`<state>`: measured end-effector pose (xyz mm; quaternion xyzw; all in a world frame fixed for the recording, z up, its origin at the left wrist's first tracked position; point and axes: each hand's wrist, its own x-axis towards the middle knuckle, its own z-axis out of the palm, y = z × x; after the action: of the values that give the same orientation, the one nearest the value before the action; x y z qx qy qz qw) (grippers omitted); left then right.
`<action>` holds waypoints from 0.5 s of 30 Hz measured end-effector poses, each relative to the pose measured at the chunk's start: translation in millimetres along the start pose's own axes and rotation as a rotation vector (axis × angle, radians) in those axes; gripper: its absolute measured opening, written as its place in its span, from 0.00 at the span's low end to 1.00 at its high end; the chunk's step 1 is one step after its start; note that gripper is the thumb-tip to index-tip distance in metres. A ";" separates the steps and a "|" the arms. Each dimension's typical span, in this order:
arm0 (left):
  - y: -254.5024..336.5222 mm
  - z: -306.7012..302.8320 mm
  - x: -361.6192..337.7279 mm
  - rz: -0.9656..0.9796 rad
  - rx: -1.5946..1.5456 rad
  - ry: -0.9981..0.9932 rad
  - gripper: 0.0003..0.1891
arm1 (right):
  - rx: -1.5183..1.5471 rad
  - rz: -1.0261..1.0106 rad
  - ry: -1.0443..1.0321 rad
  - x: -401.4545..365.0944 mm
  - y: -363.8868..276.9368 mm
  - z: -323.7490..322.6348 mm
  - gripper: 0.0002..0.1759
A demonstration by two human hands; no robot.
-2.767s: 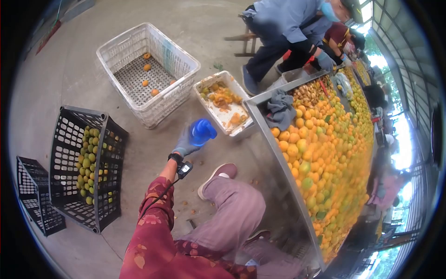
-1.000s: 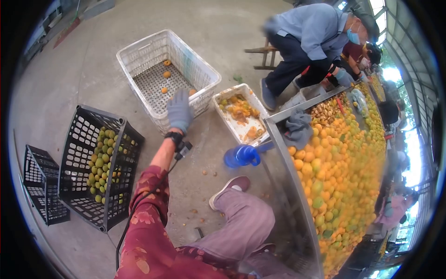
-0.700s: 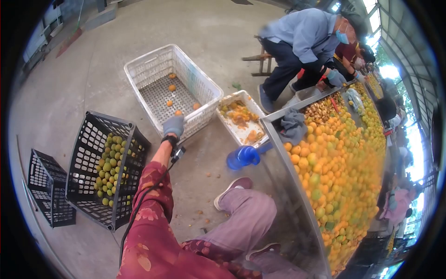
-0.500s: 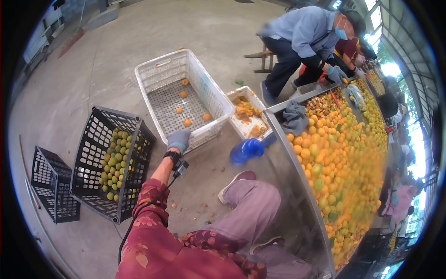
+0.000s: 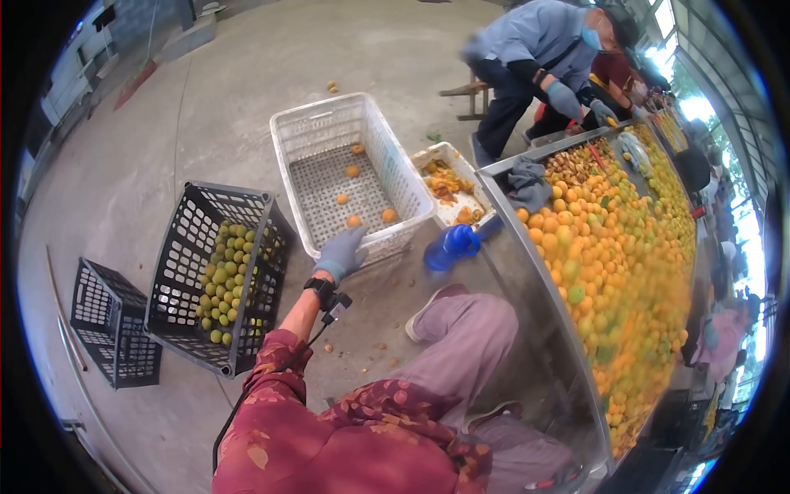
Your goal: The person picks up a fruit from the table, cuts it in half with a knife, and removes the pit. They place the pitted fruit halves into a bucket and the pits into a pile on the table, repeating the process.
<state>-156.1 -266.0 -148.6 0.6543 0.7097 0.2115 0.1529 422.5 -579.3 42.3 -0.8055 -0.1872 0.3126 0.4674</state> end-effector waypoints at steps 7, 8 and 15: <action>75.1 -50.6 13.5 0.249 -0.176 0.128 0.22 | 0.258 -0.027 0.021 11.6 12.5 -2.2 0.31; 88.2 -50.9 11.6 0.302 -0.225 0.100 0.20 | 0.294 -0.026 0.020 12.0 15.3 -2.9 0.31; 187.7 -68.6 9.8 0.623 -0.377 -0.060 0.16 | 0.508 -0.045 -0.025 28.7 11.8 -7.1 0.26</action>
<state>-28.8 -252.9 5.1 0.8053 0.4202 0.3558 0.2199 448.6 -572.7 25.2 -0.6537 -0.1265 0.3492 0.6593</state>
